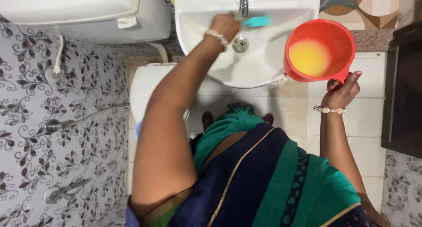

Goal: The person scrubs a white bathroom sink using a blue scrub brush and a red bucket containing yellow soapy water. She repeatedly dips the brush into the bucket and scrubs the sink basin and faucet area.

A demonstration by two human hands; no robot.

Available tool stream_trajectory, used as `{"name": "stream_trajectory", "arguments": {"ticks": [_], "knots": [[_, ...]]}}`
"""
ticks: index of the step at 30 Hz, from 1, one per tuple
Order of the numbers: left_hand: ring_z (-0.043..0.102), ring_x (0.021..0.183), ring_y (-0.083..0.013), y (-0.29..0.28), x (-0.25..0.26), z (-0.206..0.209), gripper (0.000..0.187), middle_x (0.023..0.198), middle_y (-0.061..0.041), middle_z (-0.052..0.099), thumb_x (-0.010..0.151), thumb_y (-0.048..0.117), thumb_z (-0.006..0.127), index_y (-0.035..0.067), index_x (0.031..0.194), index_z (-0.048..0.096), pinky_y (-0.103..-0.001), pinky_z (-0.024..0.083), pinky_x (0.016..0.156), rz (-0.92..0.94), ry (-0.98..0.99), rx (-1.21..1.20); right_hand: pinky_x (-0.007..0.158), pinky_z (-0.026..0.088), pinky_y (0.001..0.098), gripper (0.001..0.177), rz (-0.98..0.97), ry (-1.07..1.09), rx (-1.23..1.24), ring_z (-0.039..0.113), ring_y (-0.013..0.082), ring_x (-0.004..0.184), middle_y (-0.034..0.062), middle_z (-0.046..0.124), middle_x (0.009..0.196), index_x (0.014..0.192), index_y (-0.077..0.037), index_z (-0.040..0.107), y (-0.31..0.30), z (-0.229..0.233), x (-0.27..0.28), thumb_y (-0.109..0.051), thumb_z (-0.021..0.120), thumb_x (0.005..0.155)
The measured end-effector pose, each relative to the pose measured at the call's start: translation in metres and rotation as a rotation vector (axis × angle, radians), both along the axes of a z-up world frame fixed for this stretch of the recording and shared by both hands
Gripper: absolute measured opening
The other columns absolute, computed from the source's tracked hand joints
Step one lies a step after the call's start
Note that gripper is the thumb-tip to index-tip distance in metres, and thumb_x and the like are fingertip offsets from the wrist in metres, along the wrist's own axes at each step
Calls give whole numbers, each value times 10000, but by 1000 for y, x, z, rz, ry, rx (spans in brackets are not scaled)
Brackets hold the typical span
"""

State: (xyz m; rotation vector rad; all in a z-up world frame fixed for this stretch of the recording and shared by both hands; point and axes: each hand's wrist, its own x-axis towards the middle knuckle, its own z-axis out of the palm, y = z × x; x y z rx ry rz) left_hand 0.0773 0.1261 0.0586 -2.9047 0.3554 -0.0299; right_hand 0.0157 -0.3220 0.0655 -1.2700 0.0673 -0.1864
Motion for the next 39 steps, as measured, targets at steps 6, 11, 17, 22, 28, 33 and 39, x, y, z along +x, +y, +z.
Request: {"name": "stream_trajectory", "arguments": {"ticks": [6,11,17,22,28,33,39], "knots": [[733,876,-299,131,-85,14,238,978,-135,720,964,136,587,175,1107,773,-442,589,634,362,146,42,567,351,281,601,-4,-10,-7,430,126,593,19,469,698,824,-85,458,0,-3,0,-609,491,1116],[731,812,-319,58,-43,-22,178,959,-157,707,950,176,606,111,924,770,-450,575,667,185,-75,-110,557,332,285,582,-11,1,8,431,132,590,23,472,701,843,-83,472,2,-6,-2,-597,500,1115],[730,720,-310,-67,10,-25,342,960,-152,672,935,80,604,138,1262,688,-420,586,559,49,-92,-229,569,352,283,602,10,-23,-12,443,128,601,18,484,708,847,-75,495,-3,0,1,-618,485,1108],[729,854,-286,-21,-9,-27,155,995,-119,683,886,131,624,146,991,738,-450,583,657,79,-67,-177,561,333,282,582,-10,-3,10,436,126,602,18,481,707,853,-82,483,-6,-4,-3,-606,496,1109],[712,670,-327,92,-73,-44,182,865,-160,668,927,133,598,111,999,763,-452,557,531,264,-66,-93,563,339,283,590,-19,6,25,438,129,596,19,475,697,825,-92,446,-2,-8,-1,-600,519,1115],[715,757,-347,8,-31,-44,202,919,-162,671,987,241,603,103,975,751,-474,563,620,203,-134,-279,551,333,279,580,-31,11,6,424,124,580,15,476,694,853,-88,484,2,-4,0,-615,515,1094],[725,677,-301,-70,20,-61,222,864,-155,674,872,110,615,113,1039,760,-407,574,520,118,-163,-252,574,337,276,602,15,-12,-3,438,131,609,17,468,704,844,-88,453,-7,2,-4,-623,506,1114]]}}
